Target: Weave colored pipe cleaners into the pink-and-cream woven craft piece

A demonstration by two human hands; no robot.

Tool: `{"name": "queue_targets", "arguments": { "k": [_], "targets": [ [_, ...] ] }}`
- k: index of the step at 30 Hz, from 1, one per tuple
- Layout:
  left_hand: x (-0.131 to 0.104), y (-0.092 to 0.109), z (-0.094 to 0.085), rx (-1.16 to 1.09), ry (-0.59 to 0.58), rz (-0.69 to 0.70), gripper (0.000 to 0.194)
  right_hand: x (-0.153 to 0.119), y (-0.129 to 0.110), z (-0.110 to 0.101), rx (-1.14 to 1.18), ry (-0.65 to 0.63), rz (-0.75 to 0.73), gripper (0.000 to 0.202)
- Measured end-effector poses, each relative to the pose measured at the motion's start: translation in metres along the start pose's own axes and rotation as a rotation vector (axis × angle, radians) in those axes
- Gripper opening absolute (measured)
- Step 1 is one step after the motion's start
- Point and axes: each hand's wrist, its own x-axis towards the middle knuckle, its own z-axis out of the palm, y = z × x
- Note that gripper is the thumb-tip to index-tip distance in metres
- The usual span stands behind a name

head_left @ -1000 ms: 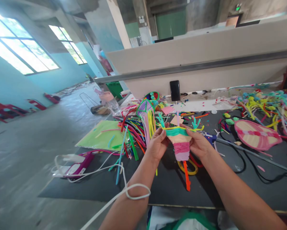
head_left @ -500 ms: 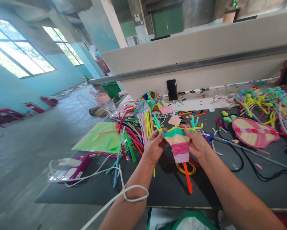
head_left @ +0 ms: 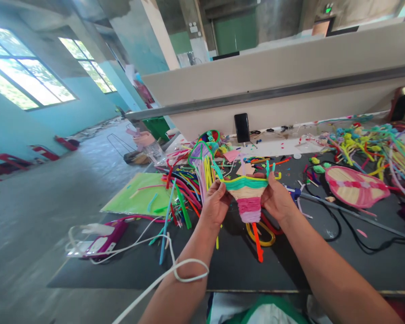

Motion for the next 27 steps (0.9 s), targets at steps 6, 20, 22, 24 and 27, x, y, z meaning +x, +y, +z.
{"name": "queue_targets", "arguments": {
  "k": [6, 20, 22, 24, 27],
  "targets": [
    [0.0, 0.0, 0.0, 0.019, -0.003, -0.018, 0.015, -0.001, 0.002, 0.002, -0.006, 0.033, -0.034, 0.024],
    [-0.008, 0.0, 0.012, 0.061, -0.064, -0.047, 0.023, 0.002, 0.005, -0.004, 0.049, 0.026, -0.013, 0.029],
    [-0.009, -0.001, 0.013, 0.069, -0.078, -0.054, 0.021, 0.002, 0.006, -0.005, 0.07, 0.035, -0.004, 0.029],
    [-0.009, -0.002, 0.013, 0.08, -0.08, -0.066, 0.019, 0.003, 0.007, -0.006, 0.081, 0.051, 0.014, 0.027],
    [-0.009, -0.004, 0.012, 0.088, -0.07, -0.07, 0.017, 0.004, 0.008, -0.007, 0.091, 0.067, 0.032, 0.027]
  ]
}}
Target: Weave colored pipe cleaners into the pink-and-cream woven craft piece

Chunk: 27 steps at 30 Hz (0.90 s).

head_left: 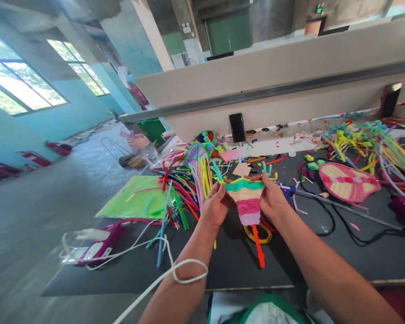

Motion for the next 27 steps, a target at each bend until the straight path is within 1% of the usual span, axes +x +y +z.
{"name": "queue_targets", "arguments": {
  "k": [3, 6, 8, 11, 16, 21, 24, 27],
  "targets": [
    [0.0, -0.002, 0.0, -0.007, -0.009, 0.011, 0.017, 0.0, -0.001, 0.0, 0.006, 0.011, -0.005, 0.028],
    [-0.002, -0.003, 0.003, -0.035, -0.035, 0.003, 0.025, -0.002, -0.003, 0.003, -0.01, -0.017, -0.032, 0.028],
    [-0.003, -0.003, 0.005, -0.038, -0.056, -0.034, 0.033, -0.003, -0.005, 0.007, -0.015, -0.038, -0.068, 0.03],
    [-0.005, -0.005, 0.005, 0.021, -0.075, -0.105, 0.042, -0.003, -0.007, 0.011, -0.016, -0.023, -0.111, 0.032],
    [-0.006, -0.011, 0.001, 0.177, -0.017, -0.163, 0.047, 0.0, -0.008, 0.006, -0.046, -0.011, -0.132, 0.032],
    [-0.004, -0.011, -0.002, 0.202, 0.005, -0.13, 0.049, 0.001, -0.005, -0.003, -0.084, -0.054, -0.083, 0.026],
    [-0.004, -0.012, -0.003, 0.212, 0.013, -0.13, 0.049, 0.001, -0.003, -0.003, -0.079, -0.037, -0.077, 0.021],
    [-0.003, -0.014, -0.004, 0.211, 0.019, -0.139, 0.049, 0.003, -0.003, -0.004, -0.085, -0.027, -0.077, 0.021]
  ]
}}
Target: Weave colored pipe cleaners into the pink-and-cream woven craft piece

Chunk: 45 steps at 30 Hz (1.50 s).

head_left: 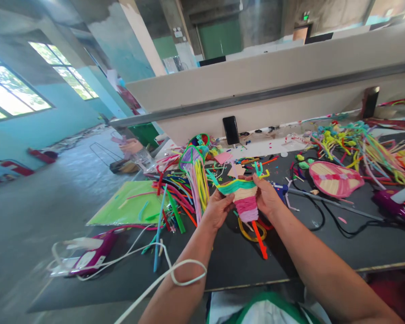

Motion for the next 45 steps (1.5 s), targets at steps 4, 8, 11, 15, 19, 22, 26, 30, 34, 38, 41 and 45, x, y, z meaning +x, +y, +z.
{"name": "queue_targets", "arguments": {
  "k": [4, 8, 11, 15, 19, 22, 26, 30, 34, 38, 41, 45],
  "targets": [
    [0.001, -0.001, -0.001, -0.017, -0.003, 0.01, 0.045, 0.004, -0.001, -0.006, -0.001, 0.009, -0.007, 0.031],
    [0.0, 0.003, 0.0, -0.079, -0.075, -0.025, 0.044, 0.006, -0.001, -0.008, 0.019, 0.034, -0.007, 0.034],
    [0.001, 0.007, -0.001, -0.145, -0.098, -0.09, 0.039, 0.006, 0.0, -0.007, 0.037, 0.041, 0.026, 0.036],
    [0.006, 0.007, -0.007, -0.182, -0.065, -0.14, 0.05, 0.006, 0.004, -0.008, 0.015, 0.013, -0.008, 0.038],
    [0.013, 0.004, -0.016, -0.166, 0.019, -0.104, 0.049, 0.007, 0.008, -0.011, -0.015, -0.01, -0.041, 0.041],
    [0.016, 0.002, -0.02, -0.17, 0.067, -0.088, 0.044, 0.006, 0.01, -0.01, -0.013, -0.036, -0.03, 0.043],
    [0.018, 0.0, -0.023, -0.166, 0.091, -0.066, 0.04, 0.006, 0.01, -0.008, -0.023, -0.043, -0.034, 0.042],
    [0.02, -0.004, -0.024, -0.137, 0.091, -0.044, 0.037, 0.005, 0.008, -0.007, -0.041, -0.03, -0.049, 0.038],
    [0.021, -0.003, -0.023, -0.175, 0.089, -0.088, 0.039, 0.003, 0.007, -0.005, -0.086, -0.03, -0.057, 0.037],
    [0.021, 0.001, -0.022, -0.24, 0.134, -0.117, 0.044, 0.003, 0.009, -0.006, -0.159, -0.028, -0.073, 0.039],
    [0.022, 0.003, -0.023, -0.293, 0.166, -0.147, 0.049, 0.004, 0.01, -0.008, -0.235, 0.003, -0.095, 0.043],
    [0.023, 0.002, -0.026, -0.344, 0.179, -0.154, 0.053, 0.005, 0.012, -0.011, -0.292, 0.031, -0.114, 0.051]
  ]
}}
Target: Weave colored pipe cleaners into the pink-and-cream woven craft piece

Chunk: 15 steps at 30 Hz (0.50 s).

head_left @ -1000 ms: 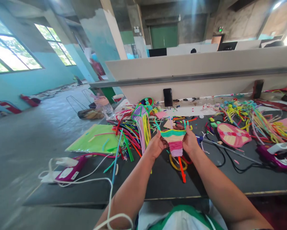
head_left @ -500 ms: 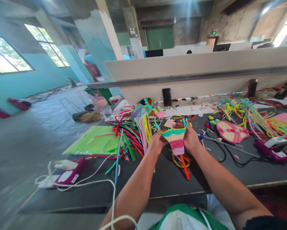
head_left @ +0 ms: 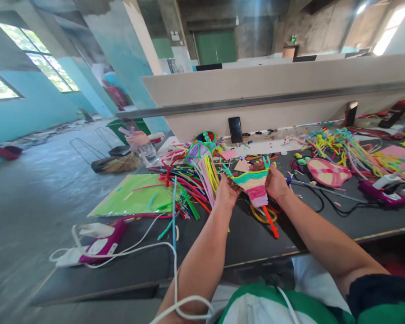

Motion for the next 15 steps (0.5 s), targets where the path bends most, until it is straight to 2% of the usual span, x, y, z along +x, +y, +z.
{"name": "queue_targets", "arguments": {
  "k": [6, 15],
  "targets": [
    [-0.0013, 0.0005, -0.0002, 0.001, 0.013, -0.006, 0.058, 0.0031, 0.0027, -0.0036, 0.013, -0.015, -0.023, 0.059],
    [-0.0086, -0.0038, 0.0065, 0.001, -0.058, 0.038, 0.047, 0.003, -0.0009, -0.0029, 0.117, -0.02, -0.007, 0.05]
  ]
}}
